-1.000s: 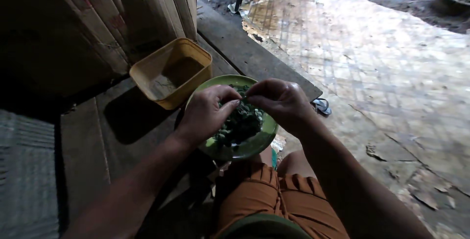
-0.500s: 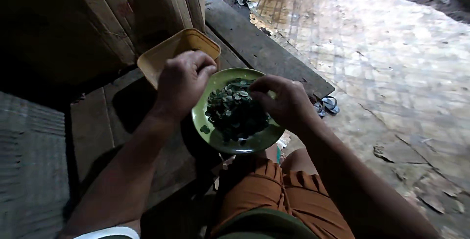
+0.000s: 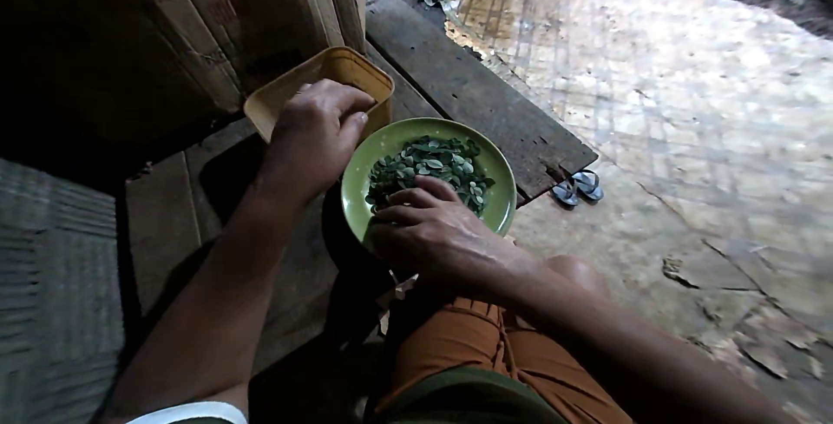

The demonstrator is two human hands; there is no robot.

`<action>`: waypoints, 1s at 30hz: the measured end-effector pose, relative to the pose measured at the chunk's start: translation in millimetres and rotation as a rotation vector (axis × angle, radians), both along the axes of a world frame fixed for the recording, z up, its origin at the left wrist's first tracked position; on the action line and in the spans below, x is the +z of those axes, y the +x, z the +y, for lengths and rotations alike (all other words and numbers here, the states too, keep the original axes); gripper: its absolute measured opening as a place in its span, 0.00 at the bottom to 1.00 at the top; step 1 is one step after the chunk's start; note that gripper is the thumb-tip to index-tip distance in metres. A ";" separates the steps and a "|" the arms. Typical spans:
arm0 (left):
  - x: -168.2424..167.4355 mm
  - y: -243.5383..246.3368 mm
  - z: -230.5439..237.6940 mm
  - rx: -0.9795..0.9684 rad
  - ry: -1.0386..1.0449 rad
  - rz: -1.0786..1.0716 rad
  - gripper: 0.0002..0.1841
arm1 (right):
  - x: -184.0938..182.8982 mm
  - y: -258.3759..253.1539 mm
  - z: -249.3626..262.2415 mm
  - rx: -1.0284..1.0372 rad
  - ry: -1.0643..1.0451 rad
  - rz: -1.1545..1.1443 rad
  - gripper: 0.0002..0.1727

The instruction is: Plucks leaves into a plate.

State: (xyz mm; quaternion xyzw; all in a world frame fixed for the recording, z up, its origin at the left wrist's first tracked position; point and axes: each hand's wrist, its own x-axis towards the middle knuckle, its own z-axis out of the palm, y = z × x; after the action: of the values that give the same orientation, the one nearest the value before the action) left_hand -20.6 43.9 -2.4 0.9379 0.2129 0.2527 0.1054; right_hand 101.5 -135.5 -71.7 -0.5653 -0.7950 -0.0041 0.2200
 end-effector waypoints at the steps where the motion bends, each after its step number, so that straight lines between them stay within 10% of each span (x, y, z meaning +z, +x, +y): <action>1: 3.2 -1.3 -4.8 -0.045 -0.029 0.031 0.14 | 0.1 6.0 -4.5 -0.032 0.024 0.000 0.11; 18: -0.4 2.3 -29.3 -0.345 -0.171 0.608 0.19 | 11.2 56.8 -43.1 -0.307 0.241 0.283 0.10; 30: -27.4 13.0 -32.6 -0.445 -0.045 0.289 0.04 | 2.9 51.1 -41.7 -0.353 0.261 0.359 0.10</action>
State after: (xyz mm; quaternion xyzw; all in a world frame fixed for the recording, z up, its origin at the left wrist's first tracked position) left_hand -7.6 11.3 -29.8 0.9854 0.0198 0.0816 0.1478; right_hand 152.6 -177.3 -68.8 -0.6536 -0.6253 -0.0447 0.4239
